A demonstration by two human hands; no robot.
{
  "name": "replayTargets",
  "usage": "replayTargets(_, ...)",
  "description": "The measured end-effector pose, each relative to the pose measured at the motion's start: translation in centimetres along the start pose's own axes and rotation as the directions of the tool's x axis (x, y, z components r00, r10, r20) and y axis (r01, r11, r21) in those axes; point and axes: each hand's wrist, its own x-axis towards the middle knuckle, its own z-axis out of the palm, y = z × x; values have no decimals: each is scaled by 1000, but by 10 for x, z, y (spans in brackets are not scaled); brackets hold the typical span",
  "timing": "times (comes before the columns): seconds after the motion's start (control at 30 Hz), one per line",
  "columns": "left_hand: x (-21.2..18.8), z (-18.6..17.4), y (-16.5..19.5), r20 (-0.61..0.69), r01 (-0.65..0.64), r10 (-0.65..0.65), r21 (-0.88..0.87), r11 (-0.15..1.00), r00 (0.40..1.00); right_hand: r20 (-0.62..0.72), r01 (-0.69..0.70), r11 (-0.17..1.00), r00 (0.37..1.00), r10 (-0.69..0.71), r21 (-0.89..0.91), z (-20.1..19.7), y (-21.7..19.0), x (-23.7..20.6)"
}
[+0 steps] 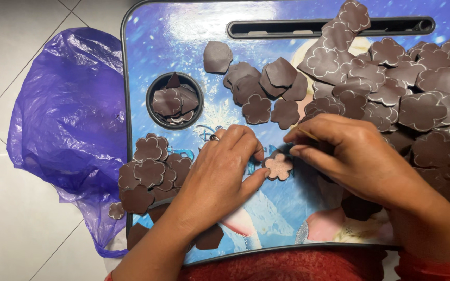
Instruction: The person assembles flower-shaped decorative pieces on a Frozen-themed tray using a small stick. They pick up individual pieces, align them, and press them together, occasionally adjusting their position.
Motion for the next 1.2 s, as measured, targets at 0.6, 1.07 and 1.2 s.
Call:
replayTargets(0.6, 1, -5, 0, 56, -9, 10, -24, 1000, 998, 140, 60, 987, 989, -39, -149, 4, 4, 1)
replayTargets(1.07, 1, -8, -2, 66, -25, 30, -68, 997, 997, 133, 36, 990, 991, -18, -139, 5, 2, 2)
replayTargets(1.2, 1, -8, -2, 83, 6, 0, -70, 998, 997, 137, 54, 988, 990, -35, -141, 5, 4, 3)
